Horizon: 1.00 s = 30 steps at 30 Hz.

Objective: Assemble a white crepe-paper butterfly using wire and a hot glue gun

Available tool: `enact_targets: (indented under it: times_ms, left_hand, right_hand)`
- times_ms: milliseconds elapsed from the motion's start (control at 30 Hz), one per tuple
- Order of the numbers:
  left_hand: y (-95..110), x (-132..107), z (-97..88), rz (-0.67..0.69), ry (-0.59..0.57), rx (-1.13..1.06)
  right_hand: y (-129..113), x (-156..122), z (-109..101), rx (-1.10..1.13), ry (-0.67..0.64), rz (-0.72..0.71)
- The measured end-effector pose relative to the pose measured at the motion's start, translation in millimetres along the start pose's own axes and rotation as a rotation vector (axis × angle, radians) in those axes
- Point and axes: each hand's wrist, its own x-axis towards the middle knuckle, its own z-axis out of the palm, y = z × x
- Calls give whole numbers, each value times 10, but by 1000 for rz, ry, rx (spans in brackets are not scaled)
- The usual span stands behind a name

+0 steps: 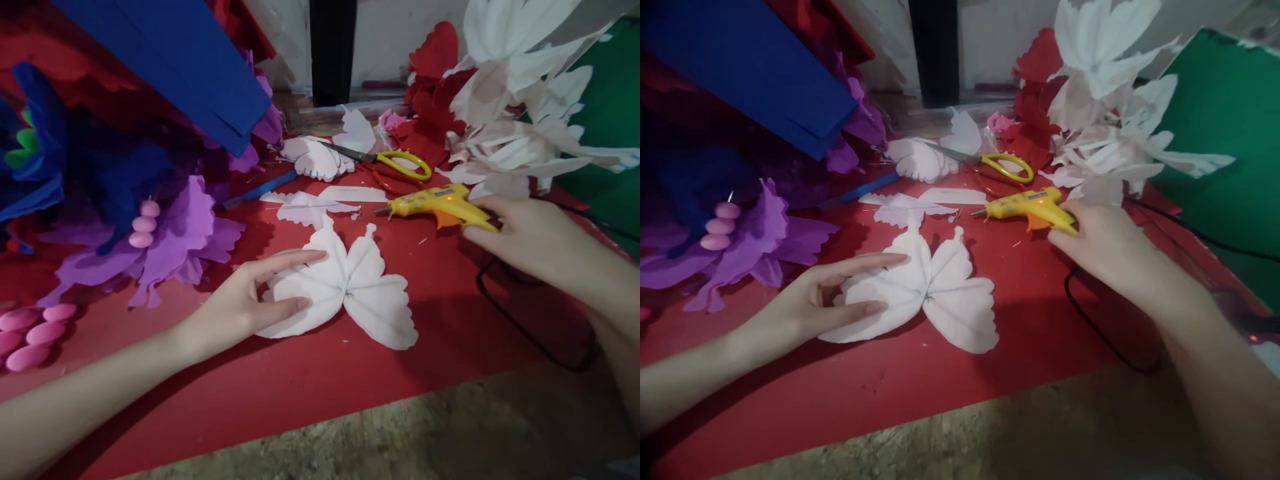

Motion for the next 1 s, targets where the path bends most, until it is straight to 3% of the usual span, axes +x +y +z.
enact_targets:
  times_ms: [133,267,433,633,767,1000]
  left_hand:
    - [45,3,-27,-19,-9,-29]
    - [30,8,-44,-5,-19,-44]
    - [-32,21,-87,-4,-75,22]
    - [-87,36,-117,-47,-82,0]
    - [-62,47,-110,-60,-84,10]
    - [36,53,-99,-123,-76,-52]
  right_hand:
    - [30,-81,-79,192,93,59]
    - [89,-138,26,390,86,-26]
    - [74,-207,208,318,150,-133]
    - [-5,-308,271,220,264,-172]
    - [18,-294,328,114,361,-258]
    - [34,-346,399,-22,408,-383]
